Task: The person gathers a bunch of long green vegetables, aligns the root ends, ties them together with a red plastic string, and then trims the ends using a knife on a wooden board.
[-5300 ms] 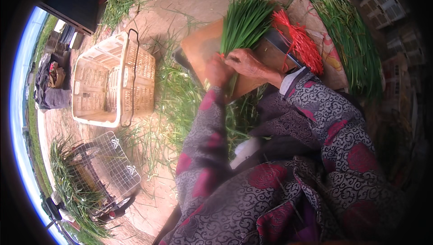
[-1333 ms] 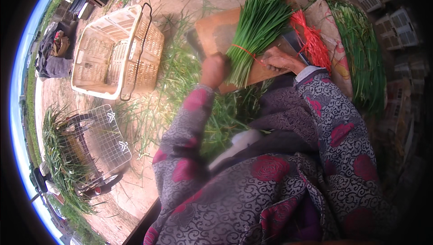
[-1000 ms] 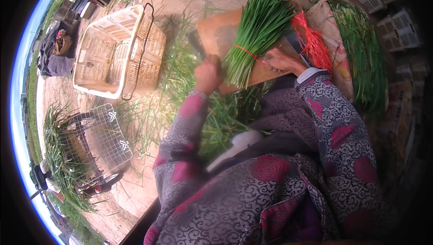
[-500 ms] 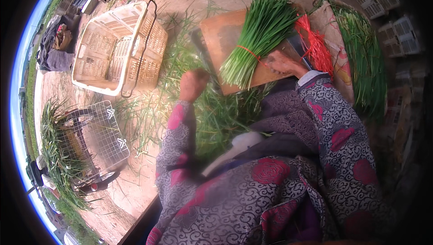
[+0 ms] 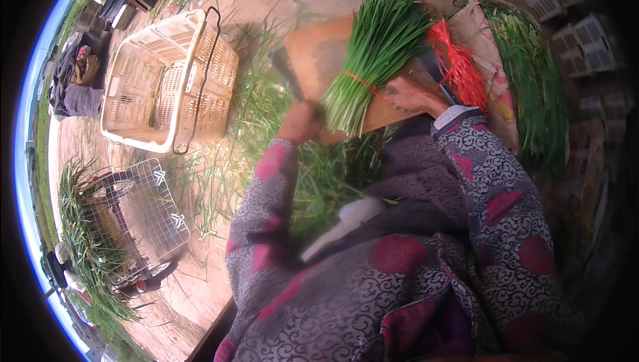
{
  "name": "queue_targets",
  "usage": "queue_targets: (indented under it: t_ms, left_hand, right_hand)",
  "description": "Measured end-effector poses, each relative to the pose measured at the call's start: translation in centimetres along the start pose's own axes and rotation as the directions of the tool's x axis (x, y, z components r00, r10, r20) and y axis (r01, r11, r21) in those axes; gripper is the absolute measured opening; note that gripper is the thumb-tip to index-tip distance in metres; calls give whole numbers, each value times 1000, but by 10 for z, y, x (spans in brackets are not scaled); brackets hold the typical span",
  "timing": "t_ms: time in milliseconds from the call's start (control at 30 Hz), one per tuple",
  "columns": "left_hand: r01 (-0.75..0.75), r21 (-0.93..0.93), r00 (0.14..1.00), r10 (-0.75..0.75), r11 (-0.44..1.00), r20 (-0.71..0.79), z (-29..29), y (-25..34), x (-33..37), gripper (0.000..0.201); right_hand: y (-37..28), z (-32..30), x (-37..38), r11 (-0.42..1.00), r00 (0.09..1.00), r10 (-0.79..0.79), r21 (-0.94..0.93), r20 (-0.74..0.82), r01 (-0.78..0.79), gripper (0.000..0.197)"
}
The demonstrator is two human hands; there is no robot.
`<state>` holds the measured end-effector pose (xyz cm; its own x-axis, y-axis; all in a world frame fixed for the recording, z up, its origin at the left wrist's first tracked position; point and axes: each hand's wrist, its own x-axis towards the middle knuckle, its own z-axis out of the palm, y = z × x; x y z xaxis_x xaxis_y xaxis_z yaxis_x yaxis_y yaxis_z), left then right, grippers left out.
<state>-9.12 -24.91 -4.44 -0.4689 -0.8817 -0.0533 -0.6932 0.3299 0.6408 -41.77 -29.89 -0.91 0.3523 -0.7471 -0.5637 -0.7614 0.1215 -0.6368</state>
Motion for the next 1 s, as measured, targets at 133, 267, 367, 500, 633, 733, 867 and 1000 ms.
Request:
queue_targets:
  t_ms: [133, 267, 367, 500, 633, 733, 867, 1000]
  left_hand:
    - [-34, 492, 917, -169, 870, 361, -28, -16, -26, 20]
    - [119, 569, 977, -198, 814, 79, -53, -31, -24, 31]
    - [58, 446, 998, -44, 893, -42, -51, -7, 5, 53]
    - [116, 52, 993, -114, 992, -38, -27, 2, 54, 31]
    - [213, -141, 977, -211, 967, 28, -35, 25, 97, 35]
    - [125, -333, 991, -136, 935, -8, -15, -7, 113, 64]
    - [286, -509, 957, -269, 812, 109, -16, 29, 128, 82]
    - [209, -704, 978, -159, 679, 137, -13, 54, 140, 78]
  right_hand:
    - [0, -2, 0, 999, 999, 51, -8, -10, -52, 22]
    - [-12, -4, -8, 1000, 1000, 10, 29, -22, -10, 37]
    - [-10, -4, -4, 995, 995, 95, -35, -2, -95, 22]
    - [-19, -4, -12, 993, 999, 39, 107, 12, -40, 23]
    - [4, 1, -3, 934, 987, 134, 322, 84, -154, 20]
    - [-5, 1, -1, 868, 982, 129, 464, 137, -178, 15]
    - [10, -7, 5, 765, 970, 111, 604, 215, -222, 11]
    - [15, 3, 22, 540, 974, 32, 816, 226, -207, 6]
